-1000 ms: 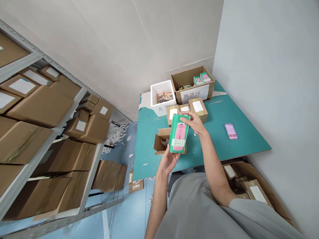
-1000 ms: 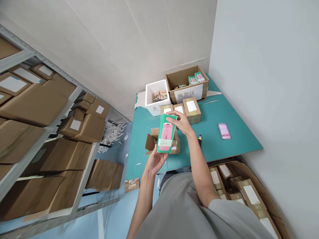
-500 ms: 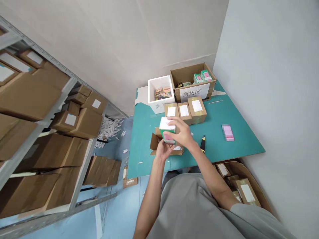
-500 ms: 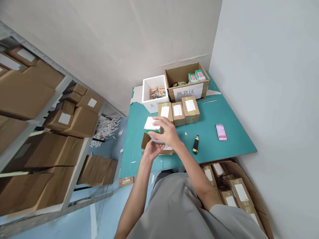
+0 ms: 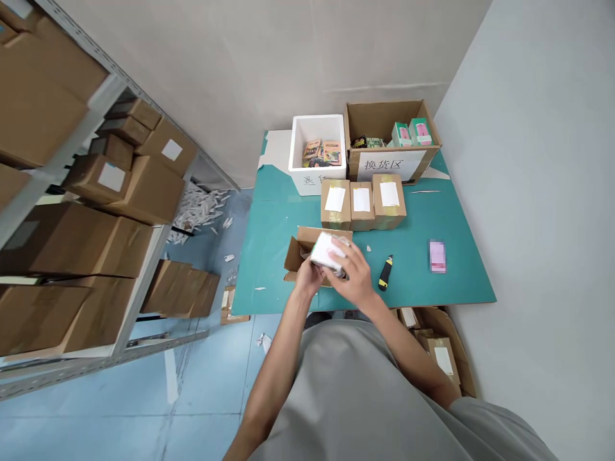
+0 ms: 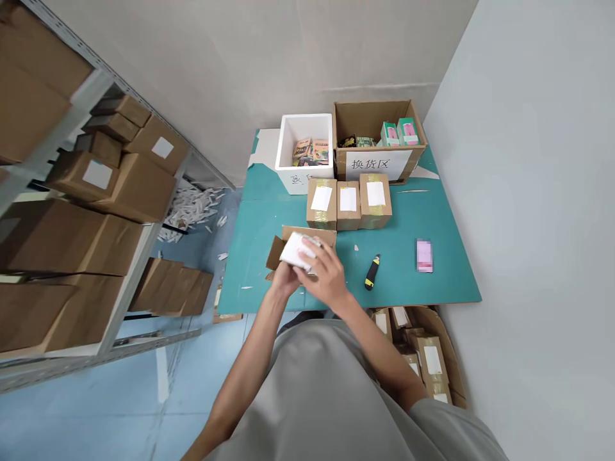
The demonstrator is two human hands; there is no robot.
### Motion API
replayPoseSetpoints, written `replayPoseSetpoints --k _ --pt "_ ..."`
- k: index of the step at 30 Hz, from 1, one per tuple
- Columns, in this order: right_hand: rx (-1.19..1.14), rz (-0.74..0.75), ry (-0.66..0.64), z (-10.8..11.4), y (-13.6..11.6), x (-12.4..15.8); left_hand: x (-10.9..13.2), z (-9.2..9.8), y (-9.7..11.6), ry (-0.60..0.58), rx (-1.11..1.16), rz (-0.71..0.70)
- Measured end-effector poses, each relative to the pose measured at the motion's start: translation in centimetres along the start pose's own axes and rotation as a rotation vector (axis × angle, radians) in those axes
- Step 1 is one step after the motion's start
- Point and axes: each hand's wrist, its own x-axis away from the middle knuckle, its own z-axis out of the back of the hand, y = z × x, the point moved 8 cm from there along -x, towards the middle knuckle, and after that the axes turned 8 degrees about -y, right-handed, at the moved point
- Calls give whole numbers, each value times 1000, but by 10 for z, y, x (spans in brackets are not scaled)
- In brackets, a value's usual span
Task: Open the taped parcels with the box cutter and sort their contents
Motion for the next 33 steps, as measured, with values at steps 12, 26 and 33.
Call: replayPoseSetpoints --k 12,26,33 --pt "-351 -539 350 56 120 -38 51 -3 95 96 -872 -550" --pt "-784 -1056 -96 -44 124 -3 10 -103 185 -111 -1058 -782" --pt "-1077 -1075 15 -65 114 8 -14 -82 178 -123 -921 -707"
